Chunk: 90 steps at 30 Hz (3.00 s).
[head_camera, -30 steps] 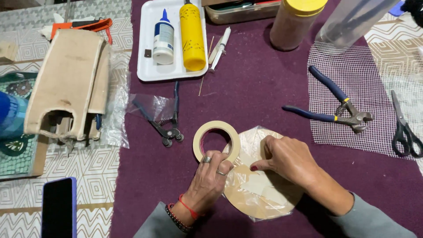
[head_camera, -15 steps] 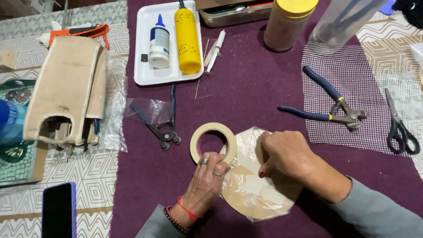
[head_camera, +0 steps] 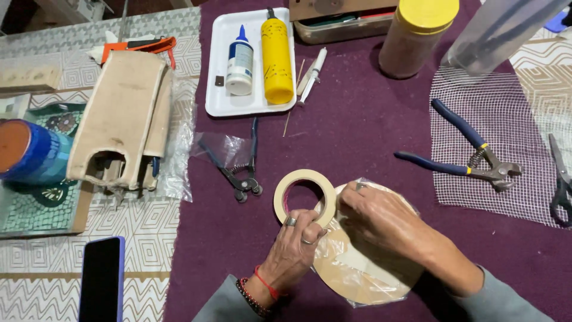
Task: The person is preparing a circular base for a mosaic by covering it with a plastic film and then measuring and cutting a layer of mesh to fit.
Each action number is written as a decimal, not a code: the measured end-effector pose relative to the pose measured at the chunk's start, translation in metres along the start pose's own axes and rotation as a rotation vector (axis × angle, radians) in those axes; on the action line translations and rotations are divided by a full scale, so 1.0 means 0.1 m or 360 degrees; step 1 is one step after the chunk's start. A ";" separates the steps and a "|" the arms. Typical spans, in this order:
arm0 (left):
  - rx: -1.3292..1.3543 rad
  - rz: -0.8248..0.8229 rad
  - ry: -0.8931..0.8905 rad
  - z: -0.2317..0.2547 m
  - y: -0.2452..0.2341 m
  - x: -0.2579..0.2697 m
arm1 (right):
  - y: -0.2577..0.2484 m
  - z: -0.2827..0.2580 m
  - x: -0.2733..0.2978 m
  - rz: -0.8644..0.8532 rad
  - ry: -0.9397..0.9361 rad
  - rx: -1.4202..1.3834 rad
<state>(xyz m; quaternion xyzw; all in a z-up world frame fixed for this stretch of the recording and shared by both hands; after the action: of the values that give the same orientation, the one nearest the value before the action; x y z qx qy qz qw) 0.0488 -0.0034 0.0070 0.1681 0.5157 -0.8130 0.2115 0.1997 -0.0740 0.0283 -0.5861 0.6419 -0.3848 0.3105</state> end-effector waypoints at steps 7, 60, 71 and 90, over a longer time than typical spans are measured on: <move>0.0367 0.0223 -0.0129 -0.12 -0.08 0.04 | 0.01 -0.12 0.19 0.0227 -0.0088 -0.0314; 0.1372 -0.0080 -0.1126 -0.77 0.86 -1.25 | -0.37 1.00 0.62 0.0478 0.0874 -0.0141; 0.0541 -0.0204 -0.0574 -0.25 0.28 -0.74 | -0.23 1.07 0.24 0.0773 0.0539 -0.0812; 0.0775 -0.0048 -0.0921 -0.51 0.52 -1.33 | -0.14 1.04 0.28 0.1053 0.0289 -0.1169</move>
<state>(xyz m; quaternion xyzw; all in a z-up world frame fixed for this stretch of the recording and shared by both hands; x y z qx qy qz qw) 0.1919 0.0463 0.0114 -0.0308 0.2288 -0.9286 0.2904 0.2918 -0.1156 -0.0118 -0.3858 0.9108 -0.0639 0.1320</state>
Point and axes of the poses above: each hand's wrist, its own x-axis away from the middle knuckle, its own y-axis out of the palm, z = x × y, the point moved 6 cm from there along -x, towards the middle knuckle, and after that the axes turned 2 degrees about -y, right-handed, at the moved point
